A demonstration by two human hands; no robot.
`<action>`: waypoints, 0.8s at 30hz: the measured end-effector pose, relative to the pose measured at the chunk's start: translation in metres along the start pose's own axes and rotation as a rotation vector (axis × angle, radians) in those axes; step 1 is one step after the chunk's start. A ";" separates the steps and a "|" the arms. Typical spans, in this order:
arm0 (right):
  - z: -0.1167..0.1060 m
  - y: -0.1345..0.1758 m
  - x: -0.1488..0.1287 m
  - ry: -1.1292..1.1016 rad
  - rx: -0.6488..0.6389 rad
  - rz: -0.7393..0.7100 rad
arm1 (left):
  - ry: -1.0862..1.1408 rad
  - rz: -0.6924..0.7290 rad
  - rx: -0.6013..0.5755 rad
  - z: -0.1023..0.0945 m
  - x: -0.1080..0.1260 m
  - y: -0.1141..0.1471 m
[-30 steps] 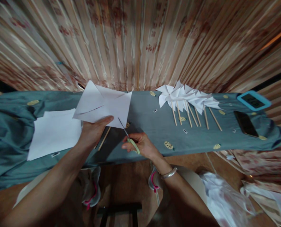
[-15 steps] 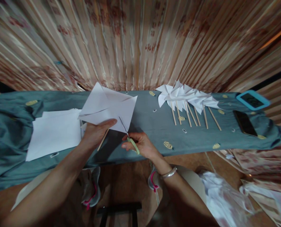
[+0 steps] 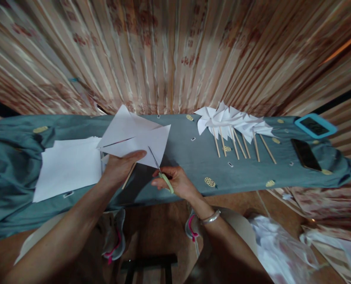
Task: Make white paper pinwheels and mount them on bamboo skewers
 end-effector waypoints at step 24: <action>0.003 0.000 -0.007 -0.056 0.022 0.054 | 0.045 -0.041 -0.048 0.002 -0.001 0.002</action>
Point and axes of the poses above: each hand's wrist, its own y-axis away from the middle knuckle, its own z-axis out of the palm, x = y × z, the point moved 2 cm from there along -y, towards the middle knuckle, and after that the axes turned 2 degrees about z, right-handed, at the moved point
